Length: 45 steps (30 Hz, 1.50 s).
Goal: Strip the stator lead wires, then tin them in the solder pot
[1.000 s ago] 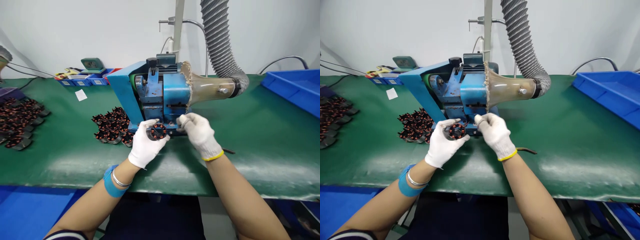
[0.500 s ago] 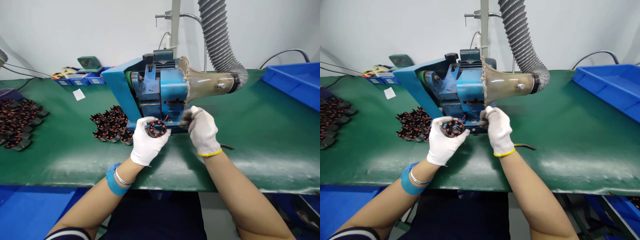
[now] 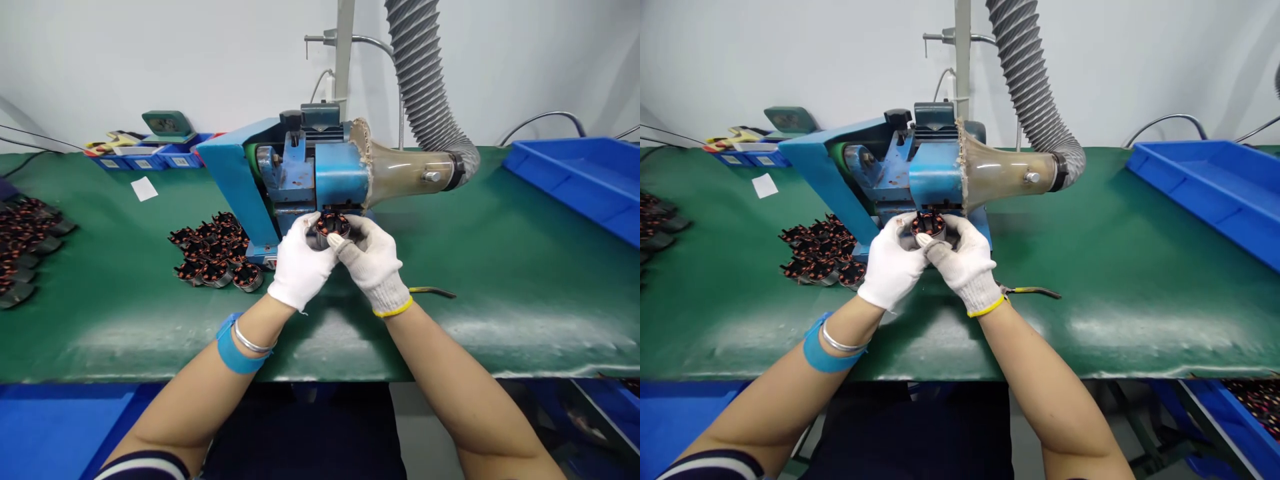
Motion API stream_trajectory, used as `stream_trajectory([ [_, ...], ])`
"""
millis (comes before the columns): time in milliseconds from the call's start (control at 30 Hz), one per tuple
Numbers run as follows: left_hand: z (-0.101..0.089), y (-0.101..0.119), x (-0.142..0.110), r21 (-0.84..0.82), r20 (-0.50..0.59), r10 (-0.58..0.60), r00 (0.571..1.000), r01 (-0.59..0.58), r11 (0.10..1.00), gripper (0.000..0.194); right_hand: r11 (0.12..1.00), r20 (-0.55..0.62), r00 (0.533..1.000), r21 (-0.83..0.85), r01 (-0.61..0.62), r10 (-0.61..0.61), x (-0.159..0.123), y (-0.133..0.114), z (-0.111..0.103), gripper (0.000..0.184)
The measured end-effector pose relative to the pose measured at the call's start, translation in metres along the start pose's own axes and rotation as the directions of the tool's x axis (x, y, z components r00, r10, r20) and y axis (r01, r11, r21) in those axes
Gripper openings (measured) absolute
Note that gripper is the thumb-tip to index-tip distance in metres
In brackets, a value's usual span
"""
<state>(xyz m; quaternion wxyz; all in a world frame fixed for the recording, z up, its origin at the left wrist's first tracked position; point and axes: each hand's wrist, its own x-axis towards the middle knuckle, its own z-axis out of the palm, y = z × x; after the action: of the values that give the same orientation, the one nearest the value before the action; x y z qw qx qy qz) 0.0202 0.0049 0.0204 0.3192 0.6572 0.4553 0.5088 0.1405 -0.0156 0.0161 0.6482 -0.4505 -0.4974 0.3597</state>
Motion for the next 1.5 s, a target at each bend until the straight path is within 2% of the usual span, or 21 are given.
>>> stream_trajectory([
  [267, 0.010, 0.019, 0.007, 0.092, -0.035, -0.057, 0.998, 0.060, 0.994, 0.044, 0.998, 0.002, 0.998, 0.017, -0.065, 0.065, 0.009, -0.011, -0.007, 0.037],
  [500, 0.011, 0.016, 0.006, 0.085, -0.039, 0.016, 0.999, -0.013, 0.996, 0.043, 0.999, 0.009, 0.999, 0.041, -0.035, 0.035, 0.008, -0.008, -0.009, 0.042],
  [667, 0.012, 0.018, 0.008, 0.098, -0.042, -0.022, 0.999, 0.026, 0.995, 0.040, 0.998, 0.012, 0.998, 0.021, -0.054, 0.053, 0.008, -0.009, -0.009, 0.038],
  [1133, 0.012, 0.015, 0.007, 0.168, -0.065, 0.045, 0.997, -0.033, 0.985, 0.037, 0.988, -0.004, 0.993, 0.101, -0.119, 0.120, 0.007, -0.002, -0.008, 0.047],
  [1233, 0.007, 0.008, -0.002, 0.136, -0.055, 0.125, 0.991, -0.116, 0.984, 0.049, 0.994, 0.030, 0.997, 0.079, -0.071, 0.069, 0.000, -0.002, -0.008, 0.054],
  [1333, 0.000, -0.001, -0.014, 0.038, -0.058, 0.209, 0.976, -0.207, 0.978, 0.059, 0.998, 0.169, 0.985, 0.063, 0.030, -0.040, -0.010, -0.002, -0.009, 0.058],
  [1433, -0.005, -0.003, -0.019, -0.036, -0.060, 0.227, 0.972, -0.229, 0.973, 0.055, 0.981, 0.291, 0.941, -0.034, 0.191, -0.174, -0.014, -0.002, -0.013, 0.058],
  [1500, -0.010, 0.001, -0.019, -0.073, -0.045, 0.168, 0.985, -0.171, 0.983, 0.055, 0.936, 0.356, 0.899, -0.145, 0.322, -0.254, -0.014, -0.003, -0.016, 0.070],
])
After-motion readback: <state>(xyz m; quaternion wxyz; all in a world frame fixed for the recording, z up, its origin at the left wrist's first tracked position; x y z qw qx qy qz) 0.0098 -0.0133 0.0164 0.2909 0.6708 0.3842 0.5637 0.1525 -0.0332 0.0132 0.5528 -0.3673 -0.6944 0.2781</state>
